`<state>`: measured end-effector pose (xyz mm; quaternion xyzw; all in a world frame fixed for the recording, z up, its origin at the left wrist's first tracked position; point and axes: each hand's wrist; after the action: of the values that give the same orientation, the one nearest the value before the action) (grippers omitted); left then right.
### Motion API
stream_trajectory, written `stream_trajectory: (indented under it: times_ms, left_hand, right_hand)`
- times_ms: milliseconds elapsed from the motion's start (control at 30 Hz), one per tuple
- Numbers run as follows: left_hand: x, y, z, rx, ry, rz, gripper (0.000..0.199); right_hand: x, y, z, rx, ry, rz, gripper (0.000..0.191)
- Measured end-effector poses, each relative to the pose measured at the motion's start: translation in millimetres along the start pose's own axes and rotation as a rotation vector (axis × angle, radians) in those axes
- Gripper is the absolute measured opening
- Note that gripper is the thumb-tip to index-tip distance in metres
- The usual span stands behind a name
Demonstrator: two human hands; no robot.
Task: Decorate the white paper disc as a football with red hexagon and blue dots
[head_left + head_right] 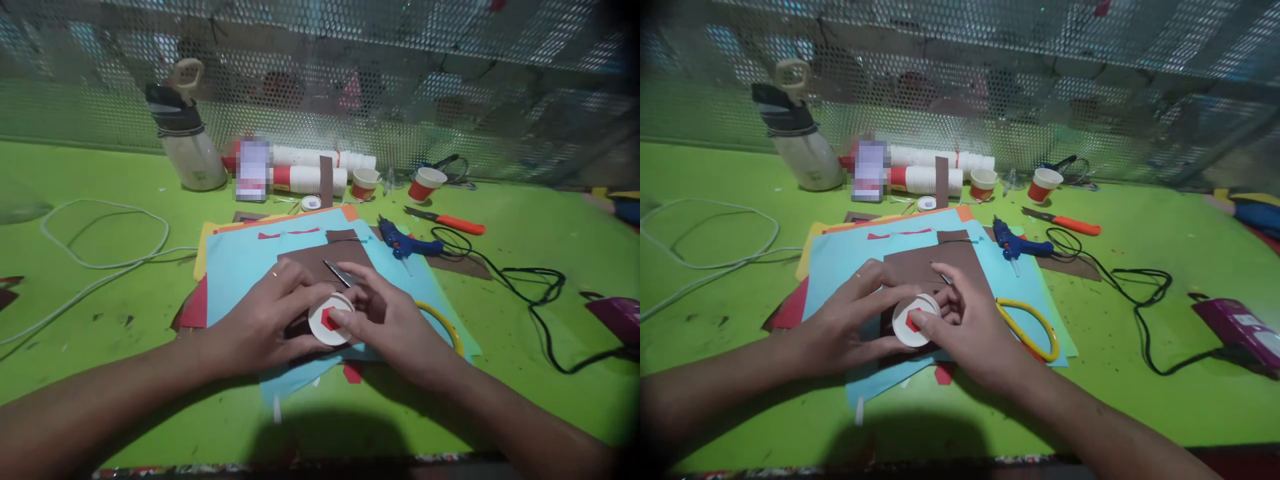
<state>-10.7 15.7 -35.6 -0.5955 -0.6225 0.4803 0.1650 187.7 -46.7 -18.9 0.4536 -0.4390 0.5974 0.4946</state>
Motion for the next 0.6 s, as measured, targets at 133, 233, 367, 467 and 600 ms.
stream_trajectory:
  times_ms: [133, 233, 367, 467, 600]
  left_hand:
    - [-5.3, 0.3, 0.4, -0.005, 0.044, -0.021, 0.042]
    - [-7.0, 2.0, 0.6, -0.005, 0.043, -0.009, 0.041]
    - [-7.6, 3.6, 0.4, -0.011, 0.051, 0.017, 0.04]
    - [-6.9, 3.8, -0.1, 0.006, 0.054, 0.026, 0.041]
    - [-5.1, 3.8, -0.1, 0.009, 0.056, 0.028, 0.039]
  right_hand:
    - [0.5, 6.1, 3.0, -0.001, 0.016, -0.07, 0.07]
    - [-0.2, 7.3, 5.2, -0.027, -0.007, -0.063, 0.07]
    - [-3.0, 8.5, 6.9, -0.038, -0.02, -0.037, 0.07]
    - [-4.6, 9.0, 6.5, -0.045, -0.021, 0.008, 0.07]
    - [-4.6, 9.1, 5.2, -0.067, -0.009, 0.078, 0.065]
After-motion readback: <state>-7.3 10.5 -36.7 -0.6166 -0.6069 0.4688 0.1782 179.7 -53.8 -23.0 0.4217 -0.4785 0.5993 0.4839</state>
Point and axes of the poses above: each hand's wrist, its own z-axis away from the middle knuckle, its own y-axis out of the palm, x = y × z
